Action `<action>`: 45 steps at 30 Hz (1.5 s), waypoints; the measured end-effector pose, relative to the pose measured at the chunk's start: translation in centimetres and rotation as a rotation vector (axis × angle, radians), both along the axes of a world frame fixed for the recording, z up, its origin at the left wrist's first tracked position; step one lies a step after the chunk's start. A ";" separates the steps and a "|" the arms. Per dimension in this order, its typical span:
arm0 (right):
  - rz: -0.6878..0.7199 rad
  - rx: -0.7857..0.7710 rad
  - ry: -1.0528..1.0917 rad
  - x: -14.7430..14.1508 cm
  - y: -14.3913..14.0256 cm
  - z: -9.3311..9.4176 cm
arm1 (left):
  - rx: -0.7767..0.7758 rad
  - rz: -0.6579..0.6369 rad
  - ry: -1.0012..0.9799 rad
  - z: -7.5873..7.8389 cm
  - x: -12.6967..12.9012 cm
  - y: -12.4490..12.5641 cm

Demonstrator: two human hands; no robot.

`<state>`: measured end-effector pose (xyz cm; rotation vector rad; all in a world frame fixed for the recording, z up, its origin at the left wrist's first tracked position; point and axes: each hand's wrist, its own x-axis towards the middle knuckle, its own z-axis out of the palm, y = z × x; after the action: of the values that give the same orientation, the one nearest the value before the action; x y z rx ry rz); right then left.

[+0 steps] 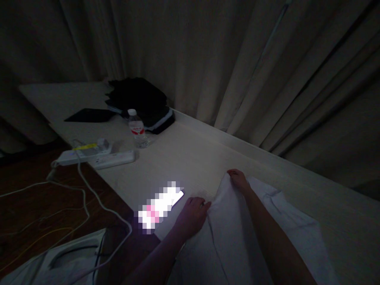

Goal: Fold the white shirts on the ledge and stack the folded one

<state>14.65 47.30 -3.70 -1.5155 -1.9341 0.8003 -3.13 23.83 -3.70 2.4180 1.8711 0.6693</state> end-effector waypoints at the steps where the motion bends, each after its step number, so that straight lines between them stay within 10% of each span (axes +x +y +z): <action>1: 0.001 0.005 -0.004 -0.1 0.1 -0.1 | 0.004 -0.004 -0.010 0.0 0.0 0.0; 21: 0.147 0.395 -0.669 -1.2 -3.3 0.5 | -0.025 0.002 -0.053 -0.1 0.0 0.1; 39: 0.139 0.423 -0.743 -1.1 -5.6 1.8 | -0.028 0.056 -0.063 -0.2 0.1 0.0; 45: -0.031 0.482 -0.443 9.5 -16.5 2.4 | 0.007 0.053 -0.049 -0.6 -0.1 0.4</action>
<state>24.10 30.78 -1.31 -1.4885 -2.1953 -0.0414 -3.25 24.25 -4.33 2.3413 1.9239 0.7320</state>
